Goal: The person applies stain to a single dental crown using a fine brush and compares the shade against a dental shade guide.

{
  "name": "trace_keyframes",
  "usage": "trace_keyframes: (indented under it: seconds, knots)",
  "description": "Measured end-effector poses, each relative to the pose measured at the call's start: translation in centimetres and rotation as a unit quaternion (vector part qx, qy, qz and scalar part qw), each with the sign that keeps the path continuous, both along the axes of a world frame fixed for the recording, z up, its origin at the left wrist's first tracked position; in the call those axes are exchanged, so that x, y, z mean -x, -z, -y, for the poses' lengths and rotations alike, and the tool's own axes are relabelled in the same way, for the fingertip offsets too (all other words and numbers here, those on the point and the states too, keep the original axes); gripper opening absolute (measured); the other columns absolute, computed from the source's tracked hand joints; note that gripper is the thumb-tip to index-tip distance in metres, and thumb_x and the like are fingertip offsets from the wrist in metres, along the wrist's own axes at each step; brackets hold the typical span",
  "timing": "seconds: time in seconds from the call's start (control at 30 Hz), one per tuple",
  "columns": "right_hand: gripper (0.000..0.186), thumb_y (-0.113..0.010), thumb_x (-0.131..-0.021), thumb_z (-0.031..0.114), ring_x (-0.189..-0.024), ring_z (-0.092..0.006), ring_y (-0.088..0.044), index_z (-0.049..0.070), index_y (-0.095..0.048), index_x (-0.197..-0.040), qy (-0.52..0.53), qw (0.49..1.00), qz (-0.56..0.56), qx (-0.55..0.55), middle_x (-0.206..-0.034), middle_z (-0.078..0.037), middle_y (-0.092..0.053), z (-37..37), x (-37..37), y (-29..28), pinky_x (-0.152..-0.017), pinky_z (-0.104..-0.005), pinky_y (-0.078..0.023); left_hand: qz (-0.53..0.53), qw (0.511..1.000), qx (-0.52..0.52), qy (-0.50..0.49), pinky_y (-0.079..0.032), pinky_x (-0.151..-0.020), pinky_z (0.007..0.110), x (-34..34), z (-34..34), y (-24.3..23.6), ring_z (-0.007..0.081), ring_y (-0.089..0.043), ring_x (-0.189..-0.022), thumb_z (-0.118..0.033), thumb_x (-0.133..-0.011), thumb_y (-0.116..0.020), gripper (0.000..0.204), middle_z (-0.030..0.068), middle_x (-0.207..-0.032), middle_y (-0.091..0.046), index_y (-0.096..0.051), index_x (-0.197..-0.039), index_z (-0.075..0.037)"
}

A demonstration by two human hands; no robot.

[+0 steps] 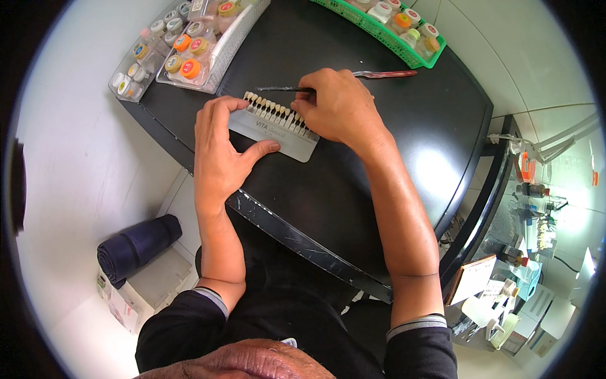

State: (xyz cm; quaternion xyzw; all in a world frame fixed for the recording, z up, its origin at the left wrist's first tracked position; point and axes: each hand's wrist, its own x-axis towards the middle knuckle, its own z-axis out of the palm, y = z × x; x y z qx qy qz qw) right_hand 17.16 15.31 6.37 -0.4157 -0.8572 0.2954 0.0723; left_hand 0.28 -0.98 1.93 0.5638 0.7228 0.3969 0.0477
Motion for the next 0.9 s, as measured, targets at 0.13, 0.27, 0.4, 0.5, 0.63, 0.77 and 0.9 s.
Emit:
trace_keyframes:
  seconds: [0.13, 0.27, 0.4, 0.5, 0.63, 0.77, 0.9]
  knots:
    - [0.020, -0.079, -0.091, 0.020, -0.093, -0.0399, -0.080, 0.006, -0.087, -0.104, -0.029, 0.999, -0.006, -0.036, -0.095, -0.017, -0.083, 0.7, 0.2, -0.2, -0.087, -0.0507, -0.063, 0.001, 1.000, -0.001, -0.003, -0.049, -0.108, 0.048, 0.0, 0.0, 0.0, 0.0369, -0.060, -0.123, -0.025, -0.067, -0.105, 0.079, 0.0103, -0.129, -0.067, -0.064, -0.132, -0.005]
    - [0.021, -0.077, -0.092, 0.020, -0.091, -0.0428, -0.078, 0.007, -0.087, -0.105, -0.061, 0.991, -0.015, -0.117, -0.094, -0.019, -0.082, 1.0, 0.4, 0.8, -0.085, -0.0524, -0.062, 0.002, 1.000, 0.011, -0.013, -0.049, -0.108, 0.049, -0.2, -0.1, 0.0, 0.0374, -0.061, -0.124, -0.026, -0.067, -0.106, 0.080, 0.0117, -0.129, -0.066, -0.063, -0.132, -0.005]
    - [0.020, -0.076, -0.092, 0.019, -0.091, -0.0427, -0.078, 0.007, -0.086, -0.104, -0.052, 0.997, -0.006, -0.054, -0.094, -0.019, -0.082, 0.5, -0.2, -0.2, -0.085, -0.0527, -0.062, 0.014, 0.999, 0.025, -0.014, -0.049, -0.108, 0.049, -0.2, 0.0, -0.2, 0.0381, -0.061, -0.125, -0.027, -0.068, -0.106, 0.080, 0.0124, -0.130, -0.065, -0.063, -0.132, -0.005]
    - [0.018, -0.076, -0.091, 0.019, -0.091, -0.0412, -0.079, 0.007, -0.086, -0.101, 0.010, 0.999, -0.004, -0.047, -0.093, -0.017, -0.083, -0.2, -0.9, -0.8, -0.085, -0.0515, -0.062, 0.011, 1.000, 0.019, -0.010, -0.049, -0.108, 0.049, -0.2, 0.0, -0.4, 0.0382, -0.060, -0.126, -0.027, -0.068, -0.106, 0.081, 0.0124, -0.130, -0.065, -0.063, -0.133, -0.005]
    - [0.017, -0.075, -0.088, 0.019, -0.088, -0.0383, -0.080, 0.008, -0.085, -0.097, -0.011, 0.999, -0.002, -0.032, -0.091, -0.015, -0.083, -0.2, -0.9, -0.6, -0.083, -0.0492, -0.063, 0.005, 1.000, 0.008, -0.006, -0.049, -0.109, 0.049, -0.1, 0.0, -0.1, 0.0384, -0.060, -0.126, -0.027, -0.068, -0.106, 0.081, 0.0123, -0.130, -0.065, -0.063, -0.134, -0.005]
    - [0.019, -0.074, -0.084, 0.019, -0.087, -0.0373, -0.080, 0.007, -0.085, -0.094, -0.027, 0.997, 0.024, -0.066, -0.088, -0.015, -0.082, 1.0, -0.2, -0.8, -0.081, -0.0484, -0.063, 0.009, 1.000, 0.007, -0.001, -0.049, -0.109, 0.049, 0.0, 0.0, -0.1, 0.0382, -0.060, -0.126, -0.027, -0.068, -0.106, 0.082, 0.0121, -0.131, -0.065, -0.063, -0.134, -0.005]
    - [0.019, -0.072, -0.084, 0.017, -0.086, -0.0398, -0.079, 0.006, -0.085, -0.092, -0.032, 0.995, 0.036, -0.083, -0.085, -0.017, -0.081, 2.1, 0.4, -1.2, -0.082, -0.0498, -0.063, 0.019, 1.000, 0.010, 0.004, -0.047, -0.106, 0.051, 0.1, -0.1, 0.0, 0.0385, -0.058, -0.123, -0.029, -0.068, -0.106, 0.078, 0.0122, -0.131, -0.063, -0.064, -0.131, -0.007]
